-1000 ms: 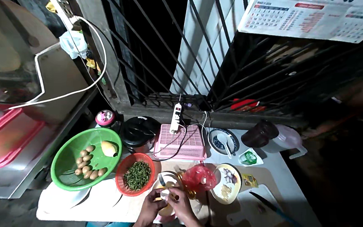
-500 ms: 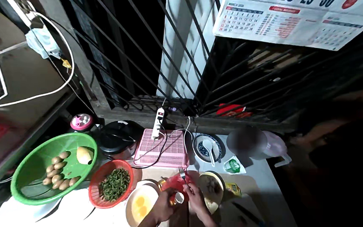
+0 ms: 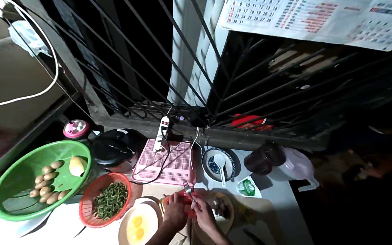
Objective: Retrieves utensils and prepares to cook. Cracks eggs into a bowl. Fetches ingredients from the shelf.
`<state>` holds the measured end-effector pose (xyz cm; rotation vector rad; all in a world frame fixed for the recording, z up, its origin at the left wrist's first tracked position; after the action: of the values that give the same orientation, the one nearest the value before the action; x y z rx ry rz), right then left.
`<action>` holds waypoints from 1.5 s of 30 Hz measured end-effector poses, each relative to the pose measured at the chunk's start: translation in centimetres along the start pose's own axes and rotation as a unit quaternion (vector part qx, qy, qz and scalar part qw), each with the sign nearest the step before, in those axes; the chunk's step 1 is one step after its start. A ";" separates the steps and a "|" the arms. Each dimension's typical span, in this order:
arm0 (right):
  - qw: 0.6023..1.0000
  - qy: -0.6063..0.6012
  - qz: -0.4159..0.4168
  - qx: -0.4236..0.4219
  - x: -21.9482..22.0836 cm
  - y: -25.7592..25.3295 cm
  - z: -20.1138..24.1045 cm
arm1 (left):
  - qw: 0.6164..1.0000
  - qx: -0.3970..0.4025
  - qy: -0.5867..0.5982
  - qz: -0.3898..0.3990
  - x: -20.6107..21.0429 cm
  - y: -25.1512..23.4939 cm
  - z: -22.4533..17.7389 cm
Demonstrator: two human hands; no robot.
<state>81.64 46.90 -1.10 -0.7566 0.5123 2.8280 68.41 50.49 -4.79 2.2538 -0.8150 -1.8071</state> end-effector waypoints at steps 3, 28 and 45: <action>0.998 -0.019 -0.045 -0.027 -1.0 -0.2 0.0 | 0.996 0.018 0.001 -0.089 -1.5 -0.4 -0.6; 0.997 0.062 -0.010 0.042 -1.1 0.6 -2.0 | 0.913 0.034 0.394 -0.104 -2.2 -1.4 1.4; 0.947 0.153 -0.059 -0.275 7.5 10.6 13.6 | 0.488 -0.157 0.858 -0.025 -6.5 11.5 15.0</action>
<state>66.42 42.66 9.10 -1.2837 -0.3058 2.7620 49.77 47.25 1.73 2.2503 0.1047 0.7848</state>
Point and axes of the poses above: each hand's wrist, its own y-axis away from the middle knuckle, its own x-axis out of the palm, z = x × y, the point moved 8 cm from there along -y, towards the middle knuckle, and after that the axes turned 8 degrees about -z, right-handed, at the moved point
